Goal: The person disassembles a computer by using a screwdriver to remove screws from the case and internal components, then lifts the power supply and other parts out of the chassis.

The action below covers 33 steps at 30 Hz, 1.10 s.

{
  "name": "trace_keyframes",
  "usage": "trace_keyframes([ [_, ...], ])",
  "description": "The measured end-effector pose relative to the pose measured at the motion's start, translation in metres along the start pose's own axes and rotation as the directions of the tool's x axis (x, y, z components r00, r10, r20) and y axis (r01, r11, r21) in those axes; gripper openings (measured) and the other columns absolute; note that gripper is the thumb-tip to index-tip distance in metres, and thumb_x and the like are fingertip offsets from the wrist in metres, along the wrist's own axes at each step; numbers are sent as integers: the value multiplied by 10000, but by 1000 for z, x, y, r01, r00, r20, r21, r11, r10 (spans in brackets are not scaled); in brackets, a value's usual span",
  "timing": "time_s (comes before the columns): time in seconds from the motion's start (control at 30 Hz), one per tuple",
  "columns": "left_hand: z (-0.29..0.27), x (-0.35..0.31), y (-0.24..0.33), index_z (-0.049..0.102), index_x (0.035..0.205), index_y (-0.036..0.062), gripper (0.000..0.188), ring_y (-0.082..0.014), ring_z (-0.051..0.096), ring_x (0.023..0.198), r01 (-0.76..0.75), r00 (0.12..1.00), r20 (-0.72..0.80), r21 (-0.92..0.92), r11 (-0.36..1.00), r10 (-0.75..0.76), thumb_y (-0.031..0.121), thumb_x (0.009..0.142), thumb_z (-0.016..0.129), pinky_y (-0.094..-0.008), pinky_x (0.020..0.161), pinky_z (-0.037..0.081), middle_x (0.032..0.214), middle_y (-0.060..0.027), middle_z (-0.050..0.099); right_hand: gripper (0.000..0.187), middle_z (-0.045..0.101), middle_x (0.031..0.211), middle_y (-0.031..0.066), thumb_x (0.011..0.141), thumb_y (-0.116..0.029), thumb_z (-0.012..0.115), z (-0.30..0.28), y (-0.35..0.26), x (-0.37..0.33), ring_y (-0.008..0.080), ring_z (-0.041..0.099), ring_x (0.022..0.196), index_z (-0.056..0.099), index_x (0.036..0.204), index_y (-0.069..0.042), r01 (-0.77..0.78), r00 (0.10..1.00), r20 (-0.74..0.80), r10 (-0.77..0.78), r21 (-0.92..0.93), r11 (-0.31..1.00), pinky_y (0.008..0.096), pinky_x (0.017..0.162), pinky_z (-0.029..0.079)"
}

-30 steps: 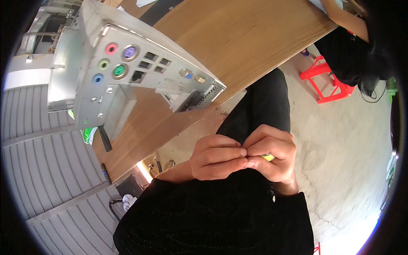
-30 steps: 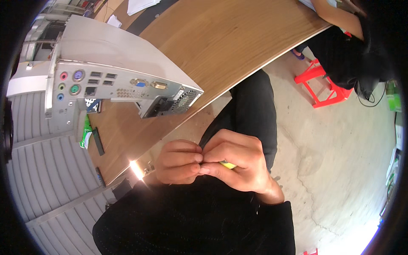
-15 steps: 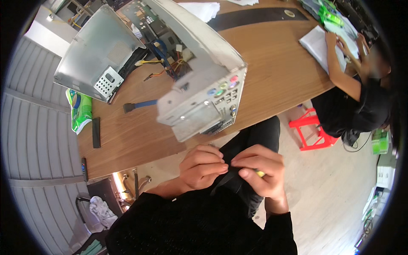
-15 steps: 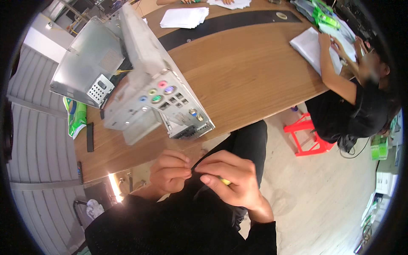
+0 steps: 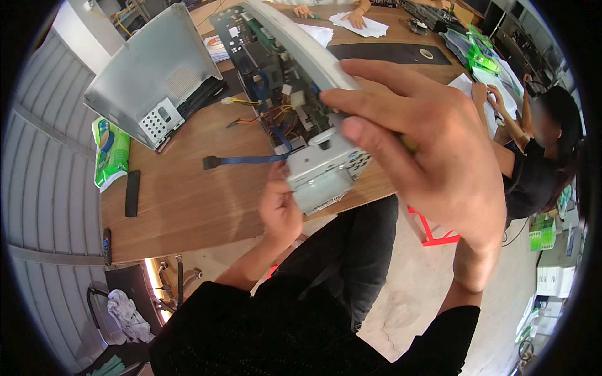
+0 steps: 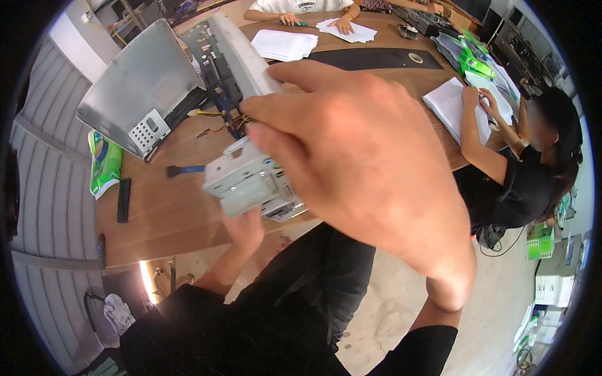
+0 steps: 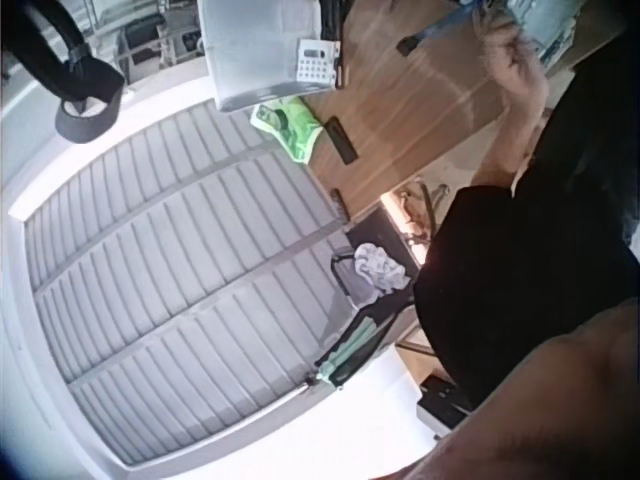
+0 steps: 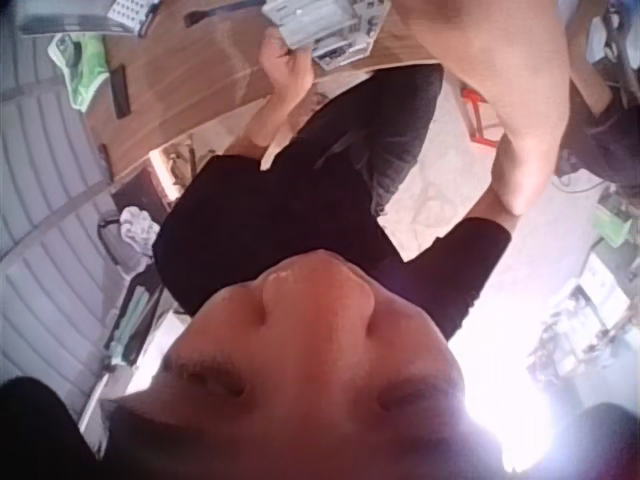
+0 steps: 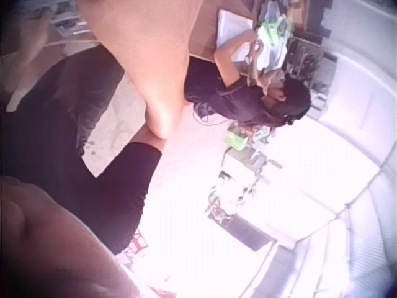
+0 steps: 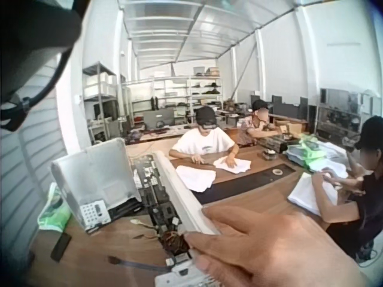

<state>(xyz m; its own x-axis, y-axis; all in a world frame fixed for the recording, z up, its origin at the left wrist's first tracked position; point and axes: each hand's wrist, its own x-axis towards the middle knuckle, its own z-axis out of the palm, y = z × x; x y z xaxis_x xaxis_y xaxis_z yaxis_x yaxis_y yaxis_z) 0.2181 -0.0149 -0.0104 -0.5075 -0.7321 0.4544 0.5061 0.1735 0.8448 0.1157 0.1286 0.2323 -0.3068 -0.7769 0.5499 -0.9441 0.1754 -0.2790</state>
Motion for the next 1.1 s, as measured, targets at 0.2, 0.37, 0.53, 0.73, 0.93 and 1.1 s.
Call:
trace_keyframes([
  [0.2,26,38,14,579,917,51,77,-208,665,860,-342,843,436,-17,940,315,-20,899,601,-466,1086,282,879,-85,720,278,721,932,128,981,-93,538,-10,24,-15,130,674,755,656,1208,17,-380,925,82,372,268,886,276,633,520],
  [0.37,57,58,-15,575,934,44,26,-196,683,900,-332,758,551,-131,934,347,59,945,594,-415,986,407,825,-64,739,331,679,893,51,1003,-211,538,-23,90,-58,93,603,626,644,1253,-22,-512,816,-39,577,416,752,227,561,475],
  [0.53,79,60,-13,612,876,11,58,-283,631,769,-440,698,579,-118,890,422,-4,857,664,-358,826,490,743,-85,687,356,638,795,12,1004,-256,511,-16,118,-115,81,575,579,634,1292,-88,-715,551,68,832,552,429,216,495,450],
  [0.73,70,52,-3,599,892,23,67,-289,632,780,-391,491,840,-23,920,230,6,861,656,-381,860,511,744,-81,658,372,615,723,21,1000,-186,458,57,109,-212,101,555,520,603,1317,-58,-535,297,123,947,843,58,245,472,465],
  [0.93,51,43,0,593,868,18,82,-304,625,841,-352,290,956,73,933,35,3,831,665,-400,897,502,786,-92,625,417,628,717,35,996,-198,470,105,78,-270,98,563,499,535,1382,-57,-493,215,210,954,866,-80,243,448,469],
  [1.1,43,46,-7,599,864,38,142,-335,639,934,-424,239,971,131,896,-29,23,789,719,-414,906,509,821,-96,633,426,607,696,15,1006,-211,502,129,63,-292,97,558,505,507,1405,-60,-460,183,357,916,855,-241,238,454,462],
])
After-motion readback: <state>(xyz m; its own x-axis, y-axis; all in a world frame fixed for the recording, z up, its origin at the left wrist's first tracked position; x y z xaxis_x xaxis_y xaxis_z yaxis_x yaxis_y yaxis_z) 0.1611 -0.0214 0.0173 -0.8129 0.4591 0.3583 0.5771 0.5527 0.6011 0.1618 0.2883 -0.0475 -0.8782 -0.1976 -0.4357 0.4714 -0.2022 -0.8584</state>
